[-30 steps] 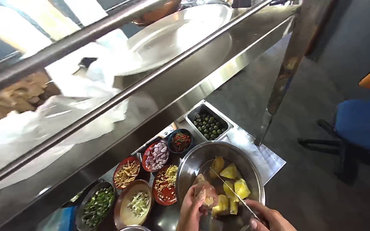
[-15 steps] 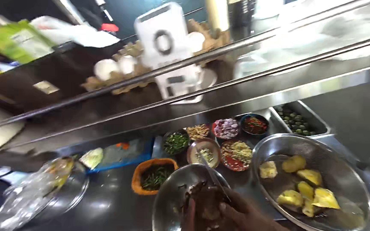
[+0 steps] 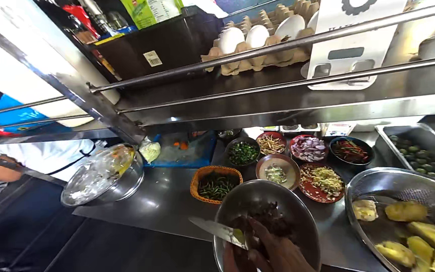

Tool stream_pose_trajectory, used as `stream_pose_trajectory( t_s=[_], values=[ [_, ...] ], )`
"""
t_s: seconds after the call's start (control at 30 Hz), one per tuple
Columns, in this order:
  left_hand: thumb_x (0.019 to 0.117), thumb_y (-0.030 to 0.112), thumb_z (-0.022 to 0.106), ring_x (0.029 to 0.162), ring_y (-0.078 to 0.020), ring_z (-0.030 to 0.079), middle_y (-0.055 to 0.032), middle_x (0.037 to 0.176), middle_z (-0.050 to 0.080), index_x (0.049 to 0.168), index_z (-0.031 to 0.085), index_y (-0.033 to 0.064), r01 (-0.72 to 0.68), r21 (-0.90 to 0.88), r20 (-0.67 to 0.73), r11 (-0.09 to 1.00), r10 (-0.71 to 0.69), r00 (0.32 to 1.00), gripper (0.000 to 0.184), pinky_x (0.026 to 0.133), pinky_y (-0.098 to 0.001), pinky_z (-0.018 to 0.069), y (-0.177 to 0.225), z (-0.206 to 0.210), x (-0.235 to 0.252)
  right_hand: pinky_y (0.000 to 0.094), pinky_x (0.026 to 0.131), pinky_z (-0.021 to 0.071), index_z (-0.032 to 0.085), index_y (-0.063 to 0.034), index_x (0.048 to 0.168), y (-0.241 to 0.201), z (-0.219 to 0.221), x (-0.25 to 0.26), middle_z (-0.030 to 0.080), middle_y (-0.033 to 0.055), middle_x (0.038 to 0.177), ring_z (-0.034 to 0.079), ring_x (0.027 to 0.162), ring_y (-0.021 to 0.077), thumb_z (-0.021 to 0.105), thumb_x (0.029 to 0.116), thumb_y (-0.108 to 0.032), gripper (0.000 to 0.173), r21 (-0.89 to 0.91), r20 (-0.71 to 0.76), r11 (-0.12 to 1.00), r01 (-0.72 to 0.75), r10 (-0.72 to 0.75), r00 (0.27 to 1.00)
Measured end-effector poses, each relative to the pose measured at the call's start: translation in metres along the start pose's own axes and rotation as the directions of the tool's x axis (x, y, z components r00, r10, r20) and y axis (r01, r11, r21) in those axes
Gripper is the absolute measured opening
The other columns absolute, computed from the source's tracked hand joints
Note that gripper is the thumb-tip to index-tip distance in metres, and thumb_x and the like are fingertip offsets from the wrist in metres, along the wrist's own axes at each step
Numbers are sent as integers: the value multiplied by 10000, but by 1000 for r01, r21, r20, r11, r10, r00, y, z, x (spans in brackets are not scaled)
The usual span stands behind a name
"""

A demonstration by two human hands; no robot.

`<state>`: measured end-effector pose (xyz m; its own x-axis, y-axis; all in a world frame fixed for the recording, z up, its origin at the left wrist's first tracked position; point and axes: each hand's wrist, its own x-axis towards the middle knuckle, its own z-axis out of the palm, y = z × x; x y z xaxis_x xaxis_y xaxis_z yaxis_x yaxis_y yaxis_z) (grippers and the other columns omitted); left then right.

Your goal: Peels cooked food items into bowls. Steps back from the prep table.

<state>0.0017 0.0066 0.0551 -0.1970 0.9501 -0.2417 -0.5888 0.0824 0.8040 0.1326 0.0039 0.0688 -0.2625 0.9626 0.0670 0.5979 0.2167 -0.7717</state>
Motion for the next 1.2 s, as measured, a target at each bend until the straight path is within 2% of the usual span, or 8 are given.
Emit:
stream_pose_trajectory(
  t_s=[0.1,0.23,0.4,0.6,0.83,1.0,1.13,1.2],
  values=[
    [1020,554,457,1061,-152,684,-35,1216,666,1436,416,105,-53,71,20,996,51,998,613,857,-375,604,1,-3,-4,496,594,575,579,-57,1377,7,3,8,688,118,793,674,637,267,460,1076,-431,495,185,-106,983,-17,38,994],
    [954,605,581,1144,-121,631,-43,1324,589,1529,262,45,-140,169,61,976,131,989,863,944,-363,567,-5,-15,-6,372,645,567,419,-57,1523,25,1,8,640,69,819,621,655,151,356,1105,-426,561,564,58,825,-24,-10,998],
    [928,537,677,1088,-74,651,-32,1220,637,1433,323,-38,-251,216,174,943,216,961,844,966,-321,564,-5,-17,-2,469,618,575,311,-14,1580,18,-15,2,662,112,787,646,631,222,393,1068,-538,737,408,96,908,91,-141,985],
    [891,541,720,1045,-208,704,-69,1203,672,1412,407,39,-137,143,186,980,109,977,789,873,-480,619,-1,-31,6,444,676,564,609,-50,1262,28,-19,8,637,95,798,651,698,216,353,1095,-475,523,401,103,908,-122,88,991],
    [881,431,771,1052,-181,699,-60,1187,699,1362,507,62,-156,193,345,969,82,935,661,925,-417,597,-2,-36,11,396,834,602,292,-93,1608,38,-26,2,740,84,1084,723,865,152,316,1101,-491,645,570,310,813,-116,-83,947],
    [876,448,773,1040,-189,698,-78,1191,687,1386,470,33,-106,216,344,971,26,939,724,909,-423,601,-6,-38,12,406,825,608,447,-109,1507,46,-15,6,731,77,1009,726,858,169,336,1102,-483,562,556,254,821,-131,-18,967],
    [895,484,737,1058,-204,706,-66,1182,715,1363,519,59,-15,169,297,986,-36,954,670,929,-442,594,-5,-42,12,246,436,444,583,-181,1285,47,-11,6,629,7,840,473,479,75,313,1108,-441,415,733,324,560,-386,212,922],
    [927,460,709,1138,-218,666,-102,1276,670,1385,529,30,-23,183,326,983,-38,945,654,983,-442,561,-7,-43,17,226,403,395,583,-205,1300,47,-11,3,670,13,869,431,439,66,295,1108,-471,437,757,397,479,-444,202,895]
  ],
)
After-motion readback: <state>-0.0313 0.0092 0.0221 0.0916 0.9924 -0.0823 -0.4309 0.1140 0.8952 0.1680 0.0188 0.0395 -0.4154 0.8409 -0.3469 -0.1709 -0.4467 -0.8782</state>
